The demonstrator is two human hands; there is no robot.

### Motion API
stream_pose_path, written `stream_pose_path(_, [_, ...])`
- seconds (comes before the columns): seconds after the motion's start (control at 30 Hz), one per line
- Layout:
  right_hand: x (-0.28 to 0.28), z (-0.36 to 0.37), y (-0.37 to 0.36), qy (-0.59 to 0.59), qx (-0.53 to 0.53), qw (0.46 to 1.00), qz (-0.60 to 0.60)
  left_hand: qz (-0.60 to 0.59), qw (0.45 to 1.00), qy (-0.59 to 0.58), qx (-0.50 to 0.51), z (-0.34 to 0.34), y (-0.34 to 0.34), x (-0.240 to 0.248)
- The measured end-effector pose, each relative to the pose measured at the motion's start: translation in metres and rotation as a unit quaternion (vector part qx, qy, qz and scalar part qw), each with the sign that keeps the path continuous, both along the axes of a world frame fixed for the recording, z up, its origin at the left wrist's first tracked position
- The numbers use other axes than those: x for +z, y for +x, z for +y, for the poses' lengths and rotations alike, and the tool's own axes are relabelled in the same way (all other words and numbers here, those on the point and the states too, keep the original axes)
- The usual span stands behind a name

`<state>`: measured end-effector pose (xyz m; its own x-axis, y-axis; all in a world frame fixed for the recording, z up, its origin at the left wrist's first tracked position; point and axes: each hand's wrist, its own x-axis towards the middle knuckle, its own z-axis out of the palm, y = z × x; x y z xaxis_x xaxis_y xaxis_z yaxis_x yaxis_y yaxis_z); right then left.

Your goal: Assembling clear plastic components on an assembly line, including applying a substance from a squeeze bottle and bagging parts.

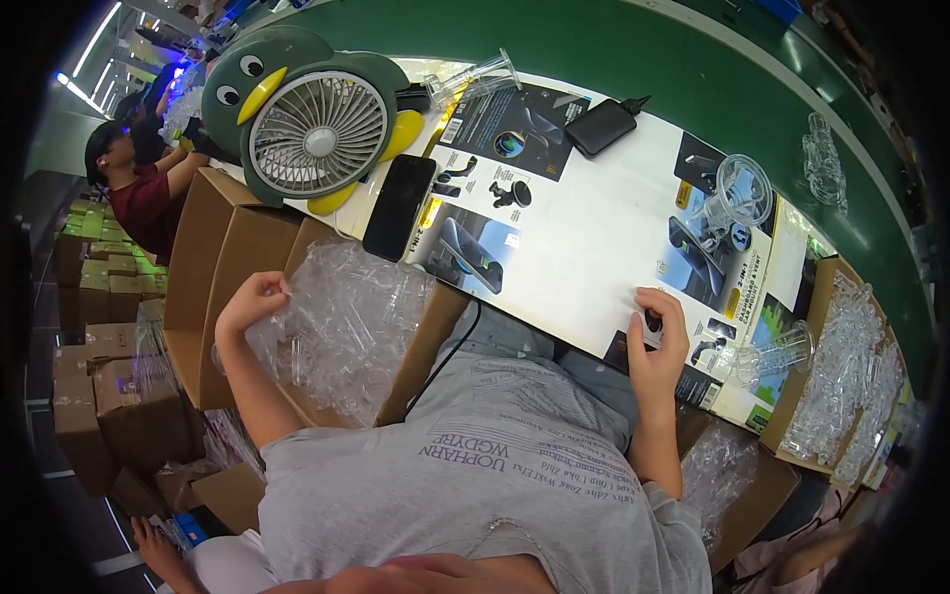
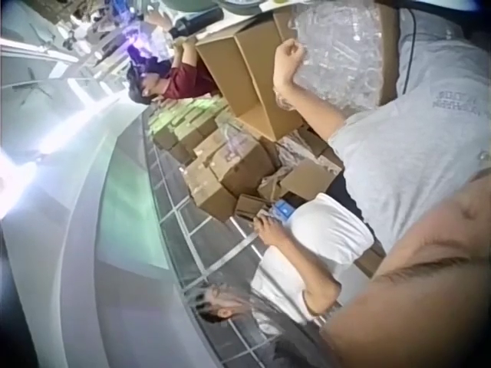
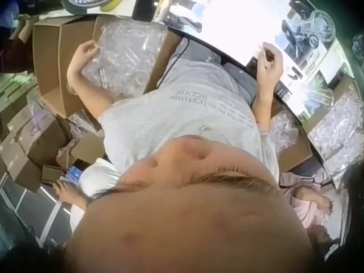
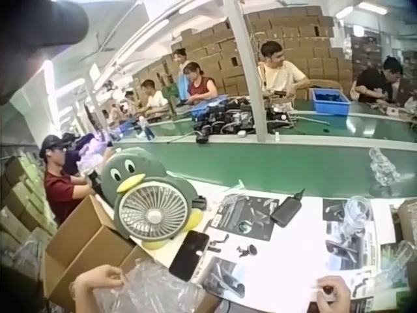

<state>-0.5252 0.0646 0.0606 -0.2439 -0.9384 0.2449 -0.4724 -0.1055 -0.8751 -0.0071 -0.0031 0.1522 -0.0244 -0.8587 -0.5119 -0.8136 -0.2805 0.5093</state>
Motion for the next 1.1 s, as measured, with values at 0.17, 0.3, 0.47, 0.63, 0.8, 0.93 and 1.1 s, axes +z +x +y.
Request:
stream_pose_path(0.17, [0.020, 0.006, 0.006, -0.057, 0.026, 0.996, 0.068, 0.028, 0.983, -0.049, -0.175, 0.015, -0.097, 0.035])
stream_pose_path(0.3, [0.055, -0.001, 0.024, -0.100, 0.278, 0.955, -0.003, 0.103, 0.932, -0.074, -0.340, 0.020, -0.162, 0.042])
stream_pose_path(0.47, [0.069, -0.016, 0.078, -0.143, 0.459, 0.877, 0.022, 0.390, 0.790, -0.132, -0.453, 0.012, -0.235, 0.023])
stream_pose_path(0.63, [0.026, -0.016, 0.095, -0.143, 0.391, 0.895, -0.161, 0.487, 0.715, -0.441, -0.239, 0.019, -0.290, -0.019])
stream_pose_path(0.8, [0.039, 0.006, 0.066, 0.049, 0.369, 0.909, -0.186, 0.509, 0.697, -0.423, -0.275, 0.027, -0.303, -0.051])
stream_pose_path(0.93, [0.030, 0.030, 0.031, 0.088, 0.285, 0.945, -0.136, 0.479, 0.676, -0.357, -0.433, 0.017, -0.326, -0.045])
stream_pose_path(1.1, [0.012, 0.096, -0.062, 0.151, 0.280, 0.932, -0.176, 0.528, 0.733, -0.319, -0.287, 0.001, -0.325, -0.046])
